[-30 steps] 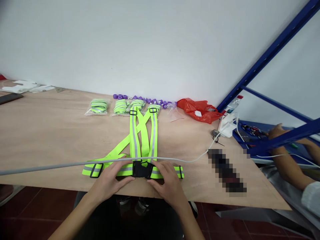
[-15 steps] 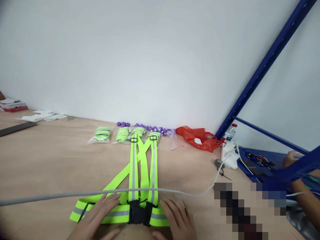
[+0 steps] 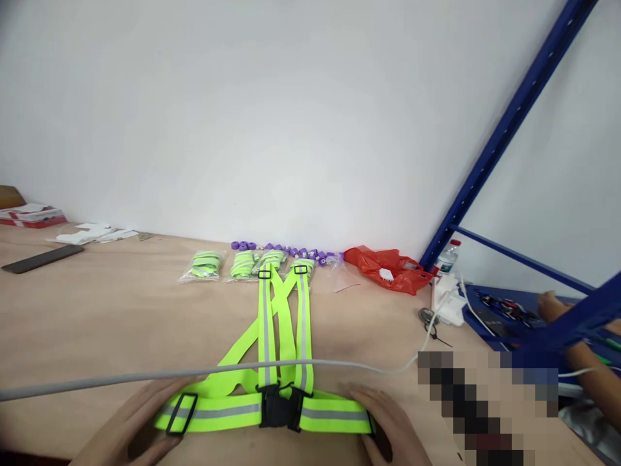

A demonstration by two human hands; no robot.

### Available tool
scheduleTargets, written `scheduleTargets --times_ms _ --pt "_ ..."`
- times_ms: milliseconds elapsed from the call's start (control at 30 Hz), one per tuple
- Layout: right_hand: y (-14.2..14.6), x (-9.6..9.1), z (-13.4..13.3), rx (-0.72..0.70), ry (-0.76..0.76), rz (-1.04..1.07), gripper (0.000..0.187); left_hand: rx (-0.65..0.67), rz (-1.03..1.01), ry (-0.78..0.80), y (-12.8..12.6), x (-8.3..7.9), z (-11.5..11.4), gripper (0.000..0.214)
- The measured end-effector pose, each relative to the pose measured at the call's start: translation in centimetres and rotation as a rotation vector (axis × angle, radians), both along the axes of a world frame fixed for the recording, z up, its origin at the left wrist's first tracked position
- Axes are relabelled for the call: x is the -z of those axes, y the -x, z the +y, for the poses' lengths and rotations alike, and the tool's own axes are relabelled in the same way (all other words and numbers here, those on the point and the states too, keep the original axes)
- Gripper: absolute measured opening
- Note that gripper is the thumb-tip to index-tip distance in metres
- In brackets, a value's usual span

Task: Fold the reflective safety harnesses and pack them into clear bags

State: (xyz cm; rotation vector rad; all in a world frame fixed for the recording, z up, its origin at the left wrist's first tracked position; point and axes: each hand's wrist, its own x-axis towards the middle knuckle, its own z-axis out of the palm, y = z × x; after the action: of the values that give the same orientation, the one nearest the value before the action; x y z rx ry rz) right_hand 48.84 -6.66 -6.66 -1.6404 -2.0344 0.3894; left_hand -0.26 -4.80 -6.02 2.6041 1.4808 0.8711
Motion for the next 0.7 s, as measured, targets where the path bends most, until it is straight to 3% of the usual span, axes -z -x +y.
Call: scheduleTargets --times_ms 167,300,467,700 --pt "-0.5 -1.4 0.5 0.033 0.057 0.148 0.046 0.099 -0.064 0.162 -0.9 -2.5 0.3 0.053" --pt "-0.4 -2.4 0.5 0.046 0.097 0.345 0.048 0.088 -0.067 0.286 -0.6 -2.8 0.7 0.047" --pt "-0.3 -2.9 0.5 0.059 0.245 0.591 0.065 0.109 -0.059 0.366 -0.2 -3.1 0.8 0.053" --pt "-0.8 -3.1 0.7 0.068 0.303 0.622 0.064 0.093 0.005 0.416 -0.7 -3.9 1.0 0.051"
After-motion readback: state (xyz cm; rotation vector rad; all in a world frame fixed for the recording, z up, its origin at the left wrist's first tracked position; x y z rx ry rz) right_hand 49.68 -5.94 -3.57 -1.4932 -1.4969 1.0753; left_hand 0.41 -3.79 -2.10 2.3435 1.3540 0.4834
